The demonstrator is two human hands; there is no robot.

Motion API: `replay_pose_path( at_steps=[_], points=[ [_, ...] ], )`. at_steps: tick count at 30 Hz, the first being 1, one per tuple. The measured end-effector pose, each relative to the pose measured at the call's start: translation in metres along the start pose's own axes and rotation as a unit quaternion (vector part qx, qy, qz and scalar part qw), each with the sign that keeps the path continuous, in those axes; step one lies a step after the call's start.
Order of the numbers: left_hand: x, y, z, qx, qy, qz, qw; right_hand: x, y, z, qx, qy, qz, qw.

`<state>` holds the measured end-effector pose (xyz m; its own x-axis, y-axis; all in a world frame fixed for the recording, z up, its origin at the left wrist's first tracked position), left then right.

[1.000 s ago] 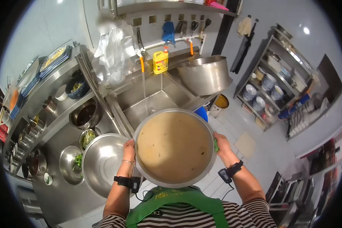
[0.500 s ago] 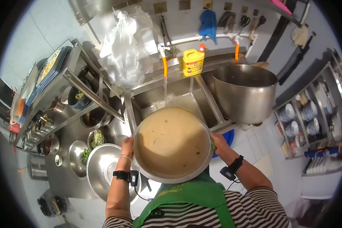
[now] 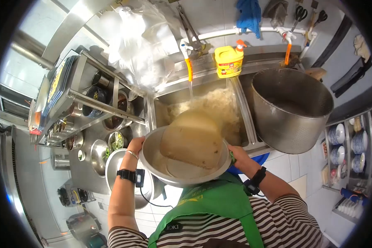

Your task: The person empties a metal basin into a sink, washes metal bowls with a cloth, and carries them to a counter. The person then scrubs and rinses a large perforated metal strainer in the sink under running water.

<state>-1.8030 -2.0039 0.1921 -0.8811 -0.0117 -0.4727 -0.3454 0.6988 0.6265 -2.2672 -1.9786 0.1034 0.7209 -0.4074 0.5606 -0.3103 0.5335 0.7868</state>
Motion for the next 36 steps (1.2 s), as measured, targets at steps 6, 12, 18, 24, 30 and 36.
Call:
replay_pose_path(
  at_steps=[6, 12, 18, 24, 30, 36],
  points=[
    [-0.002, -0.023, -0.069, -0.144, 0.126, 0.050, 0.980, -0.009, -0.023, -0.008, 0.111, -0.097, 0.044, 0.988],
    [0.016, -0.014, -0.191, -0.107, 0.088, 0.201, 0.970, 0.057, 0.078, 0.040, -0.162, 0.423, 0.248, 0.856],
    [0.035, 0.011, -0.277, 0.015, -0.007, 0.182, 0.983, 0.060, 0.043, 0.004, -0.117, 0.301, 0.345, 0.881],
    [-0.001, 0.015, -0.237, 0.013, 0.058, 0.106, 0.993, 0.062, 0.021, 0.021, -0.191, 0.397, 0.339, 0.831],
    [-0.011, -0.058, -0.067, 0.010, 0.221, 0.214, 0.951, 0.035, -0.097, 0.095, -0.082, 0.179, -0.123, 0.973],
    [0.035, -0.068, -0.021, 0.028, 0.263, 0.108, 0.958, 0.091, -0.102, 0.167, -0.261, 0.239, 0.025, 0.935]
  ],
)
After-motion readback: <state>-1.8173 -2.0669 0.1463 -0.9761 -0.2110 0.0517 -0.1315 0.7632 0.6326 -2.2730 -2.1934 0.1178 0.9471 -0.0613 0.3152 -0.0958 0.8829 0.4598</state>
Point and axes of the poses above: each hand's wrist, its own y-axis away from the middle knuckle, its own x-axis out of the palm, z = x × y, the point moved 4 cm from there along -y, towards the middle knuckle, and after that the axes turned 12 degrees about -y, right-handed, at the moved point
